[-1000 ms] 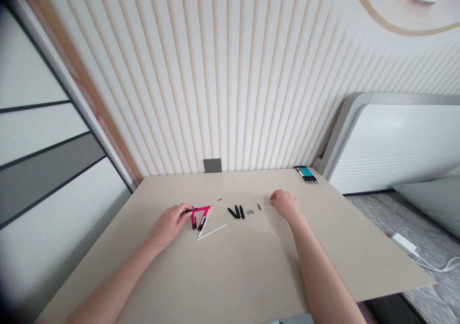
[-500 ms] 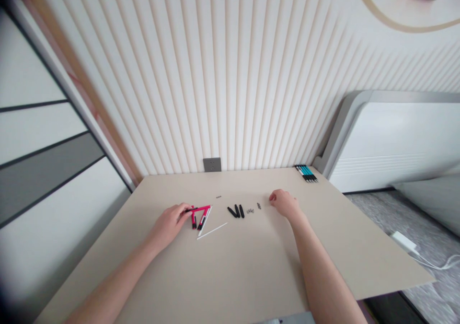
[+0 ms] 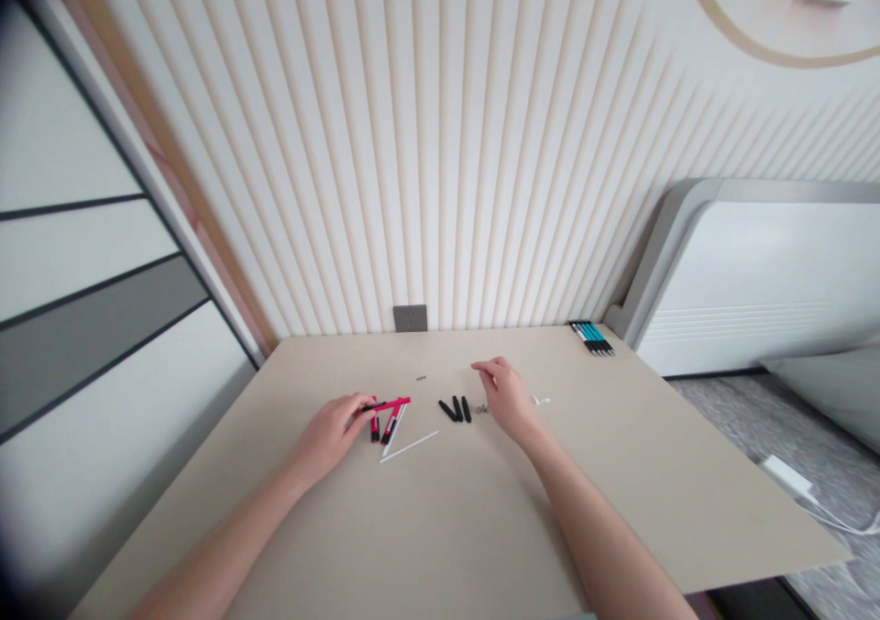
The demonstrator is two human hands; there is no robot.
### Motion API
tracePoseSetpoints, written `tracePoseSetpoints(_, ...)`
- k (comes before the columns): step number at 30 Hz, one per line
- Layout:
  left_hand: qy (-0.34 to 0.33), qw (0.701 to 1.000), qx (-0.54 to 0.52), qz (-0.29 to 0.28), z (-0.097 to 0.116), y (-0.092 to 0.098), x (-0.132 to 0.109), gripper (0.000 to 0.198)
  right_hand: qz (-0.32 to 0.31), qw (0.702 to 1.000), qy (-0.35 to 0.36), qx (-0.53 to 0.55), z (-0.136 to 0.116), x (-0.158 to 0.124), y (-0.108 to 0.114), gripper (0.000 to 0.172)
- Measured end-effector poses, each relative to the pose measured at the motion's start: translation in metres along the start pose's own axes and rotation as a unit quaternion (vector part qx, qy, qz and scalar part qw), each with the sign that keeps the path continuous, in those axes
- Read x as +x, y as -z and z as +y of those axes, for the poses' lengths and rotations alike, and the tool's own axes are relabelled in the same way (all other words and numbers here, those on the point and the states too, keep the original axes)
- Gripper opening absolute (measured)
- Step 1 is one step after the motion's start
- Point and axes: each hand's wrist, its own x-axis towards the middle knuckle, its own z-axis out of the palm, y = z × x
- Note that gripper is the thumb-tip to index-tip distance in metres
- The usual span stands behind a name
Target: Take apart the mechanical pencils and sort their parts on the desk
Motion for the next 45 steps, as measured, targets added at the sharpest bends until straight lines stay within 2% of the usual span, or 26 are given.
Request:
tracePoseSetpoints(3,-0.013,1.0,-0.014,-0.002,0.002,-0.002,-0.001,0.02,-0.003,0.99,0.048,0.131,-0.03,-0.015,-0.021,0.029)
tracePoseSetpoints(8,-0.052,0.998,-0.037,-0.015,0.007,-0.004,-0.002,0.016,-0.005,0.962,0.061,0.264,-0.06,-0.032,-0.043,0.027)
tracePoseSetpoints(12,-0.058,0.997,-0.046,-0.022,0.014,-0.002,-0.002,0.016,0.003,0.95,0.049,0.31,-0.064,-0.036,-0.048,0.025)
tracePoseSetpoints(21,-0.051,0.996,-0.065,-0.023,0.018,0.0,-0.003,0.016,-0.004,0.941,0.038,0.337,-0.064,-0.038,-0.05,0.025)
tracePoseSetpoints(31,-0.048,0.995,-0.077,-0.03,0.019,0.001,-0.004,0.018,-0.01,0.956,0.063,0.288,-0.066,-0.041,-0.055,0.022)
tracePoseSetpoints(36,-0.016,0.991,-0.13,-0.017,0.019,0.0,-0.004,0.019,0.003,0.968,0.042,0.248,-0.064,-0.04,-0.05,0.026)
tracePoseSetpoints(38,0.015,0.982,-0.19,-0.009,0.019,0.0,-0.003,0.021,-0.008,0.976,0.072,0.204,-0.062,-0.04,-0.045,0.024)
tracePoseSetpoints(40,0.041,0.962,-0.269,0.002,0.019,-0.001,-0.002,0.022,-0.05,0.981,0.139,0.127,-0.061,-0.04,-0.04,0.022)
tracePoseSetpoints(42,0.052,0.941,-0.333,0.019,0.019,-0.001,-0.002,0.022,-0.1,0.972,0.207,0.036,-0.06,-0.04,-0.036,0.02)
tracePoseSetpoints(43,0.051,0.937,-0.345,0.028,0.018,-0.001,-0.002,0.022,-0.12,0.966,0.231,-0.005,-0.06,-0.041,-0.035,0.019)
tracePoseSetpoints(45,0.045,0.949,-0.308,0.042,0.015,0.001,-0.002,0.021,-0.147,0.953,0.256,-0.068,-0.059,-0.041,-0.034,0.017)
